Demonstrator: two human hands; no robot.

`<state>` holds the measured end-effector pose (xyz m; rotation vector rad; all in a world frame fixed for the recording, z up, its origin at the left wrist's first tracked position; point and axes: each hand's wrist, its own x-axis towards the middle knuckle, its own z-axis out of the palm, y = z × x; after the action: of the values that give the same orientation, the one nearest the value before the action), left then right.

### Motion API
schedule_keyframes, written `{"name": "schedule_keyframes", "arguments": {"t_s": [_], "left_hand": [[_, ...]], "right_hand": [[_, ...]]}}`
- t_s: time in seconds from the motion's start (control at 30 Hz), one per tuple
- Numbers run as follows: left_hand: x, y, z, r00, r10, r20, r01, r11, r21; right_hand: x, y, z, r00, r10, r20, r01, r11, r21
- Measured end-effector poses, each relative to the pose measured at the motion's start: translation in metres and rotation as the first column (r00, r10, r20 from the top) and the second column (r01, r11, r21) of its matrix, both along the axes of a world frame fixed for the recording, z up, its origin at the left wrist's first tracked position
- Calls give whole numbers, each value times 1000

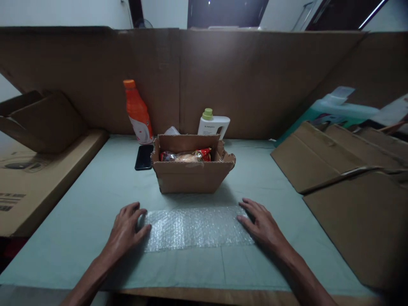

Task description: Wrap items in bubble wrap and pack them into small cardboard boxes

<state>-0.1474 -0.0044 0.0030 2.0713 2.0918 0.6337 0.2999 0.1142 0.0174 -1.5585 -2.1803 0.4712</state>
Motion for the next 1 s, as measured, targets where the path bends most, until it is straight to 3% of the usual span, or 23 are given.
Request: {"name": "schedule_keyframes", "arguments": {"t_s": [0.1,0.2,0.33,0.47,0.6,0.7,0.83,0.93,1.0], "left_hand": [[9,-2,-7,998,-5,-66,9,999,49],[16,16,3,999,35,-23,-32,990,135],[25,56,27,965,13,261,-51,989,139],[47,99,43,826,-38,562,8,998,55],[62,122,49,789,-9,614,-5,1000,21],[50,112,44,849,-42,526,22,999,45],[10,61,19,977,-55,205,55,998,5],[-5,18,-2,999,-44,10,44,999,-21],[-3,0,-6,999,-47,-19,47,999,14]], "right_hand": [[-3,-5,1,993,-21,120,11,997,80],[-22,4,15,999,-12,46,6,991,133],[-63,25,33,977,81,-196,-70,996,61],[-100,51,38,939,41,-342,-77,993,-94],[-104,65,40,935,-28,-352,-29,987,-157],[-79,58,41,926,13,-376,-86,980,-179],[-27,28,29,975,40,-219,-75,985,-154],[-3,2,17,998,59,-13,-60,994,-94],[-2,-14,16,998,53,25,-51,997,-60]]}}
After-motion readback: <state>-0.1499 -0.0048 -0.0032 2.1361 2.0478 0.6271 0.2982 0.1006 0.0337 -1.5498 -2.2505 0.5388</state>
